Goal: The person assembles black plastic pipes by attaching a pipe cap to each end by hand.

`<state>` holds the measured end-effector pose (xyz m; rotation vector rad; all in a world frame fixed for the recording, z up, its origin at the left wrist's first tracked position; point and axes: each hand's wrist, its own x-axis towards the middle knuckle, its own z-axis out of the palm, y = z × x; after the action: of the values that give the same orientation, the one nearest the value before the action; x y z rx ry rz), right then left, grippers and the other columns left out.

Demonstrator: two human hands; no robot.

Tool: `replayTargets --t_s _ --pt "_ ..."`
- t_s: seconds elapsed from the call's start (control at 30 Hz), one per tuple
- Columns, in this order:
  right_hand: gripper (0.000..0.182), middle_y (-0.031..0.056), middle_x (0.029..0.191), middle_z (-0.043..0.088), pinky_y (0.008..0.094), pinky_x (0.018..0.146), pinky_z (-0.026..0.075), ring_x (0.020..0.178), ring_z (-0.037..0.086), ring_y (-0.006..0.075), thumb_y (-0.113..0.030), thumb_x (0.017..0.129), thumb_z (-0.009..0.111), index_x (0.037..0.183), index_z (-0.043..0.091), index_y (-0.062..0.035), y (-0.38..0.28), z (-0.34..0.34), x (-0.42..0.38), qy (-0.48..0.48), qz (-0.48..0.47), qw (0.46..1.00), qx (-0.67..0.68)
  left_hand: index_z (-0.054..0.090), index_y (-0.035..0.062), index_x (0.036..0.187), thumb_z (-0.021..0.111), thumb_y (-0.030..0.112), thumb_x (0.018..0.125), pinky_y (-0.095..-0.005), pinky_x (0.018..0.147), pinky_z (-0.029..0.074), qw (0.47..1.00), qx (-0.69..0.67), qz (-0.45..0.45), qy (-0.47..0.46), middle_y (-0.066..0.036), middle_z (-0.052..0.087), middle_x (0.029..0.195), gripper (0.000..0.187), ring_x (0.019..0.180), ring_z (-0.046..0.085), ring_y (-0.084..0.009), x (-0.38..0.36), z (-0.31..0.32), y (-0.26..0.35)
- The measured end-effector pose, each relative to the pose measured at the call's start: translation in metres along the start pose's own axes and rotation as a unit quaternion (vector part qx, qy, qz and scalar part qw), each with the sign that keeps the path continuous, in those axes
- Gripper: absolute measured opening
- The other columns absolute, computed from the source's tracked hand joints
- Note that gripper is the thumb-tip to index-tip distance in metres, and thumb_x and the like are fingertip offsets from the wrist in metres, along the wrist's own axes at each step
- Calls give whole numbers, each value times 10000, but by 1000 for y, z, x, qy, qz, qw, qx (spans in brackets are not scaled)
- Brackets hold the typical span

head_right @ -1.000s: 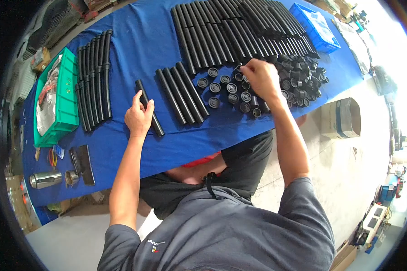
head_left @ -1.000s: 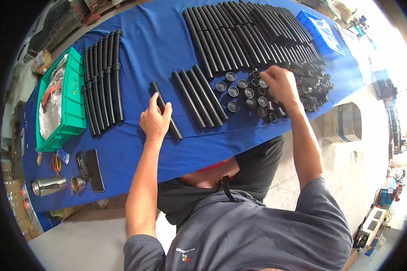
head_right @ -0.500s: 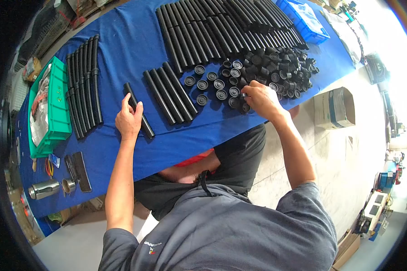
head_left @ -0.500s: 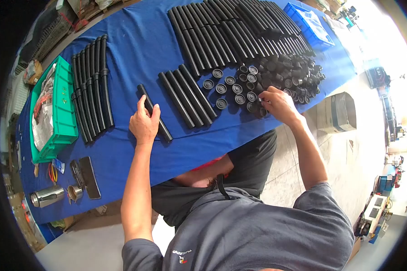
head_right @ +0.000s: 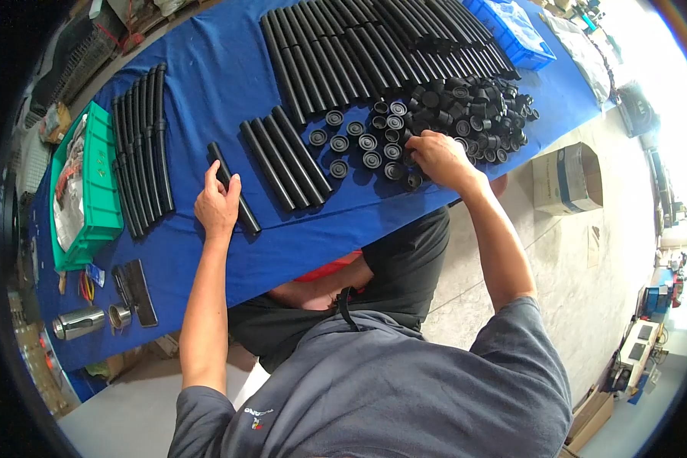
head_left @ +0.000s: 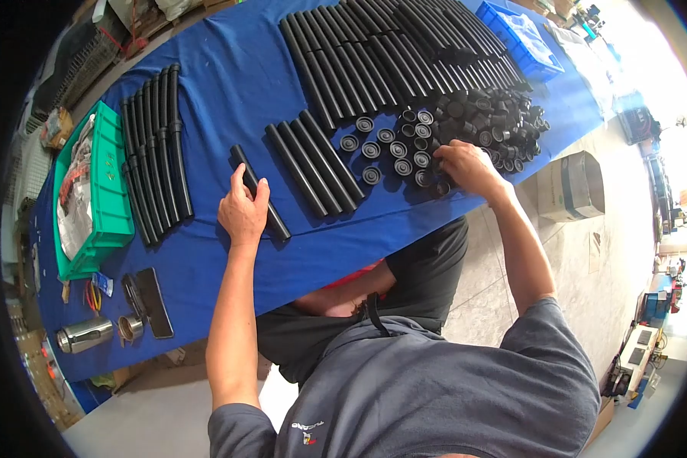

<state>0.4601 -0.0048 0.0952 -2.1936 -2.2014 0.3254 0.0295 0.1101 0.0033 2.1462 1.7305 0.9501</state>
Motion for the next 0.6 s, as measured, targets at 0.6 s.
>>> replayTargets --t_s 0.6 --pt "311 154 1060 627 464 833 557 985 663 374 -99 887 707 1193 660 -68 -49 -13 -42 78 13 995 55 629 69 1324 737 332 887 -436 634 541 1000 -4 -14 -5 -36 640 638 522 596 672 -270 0 0 2"
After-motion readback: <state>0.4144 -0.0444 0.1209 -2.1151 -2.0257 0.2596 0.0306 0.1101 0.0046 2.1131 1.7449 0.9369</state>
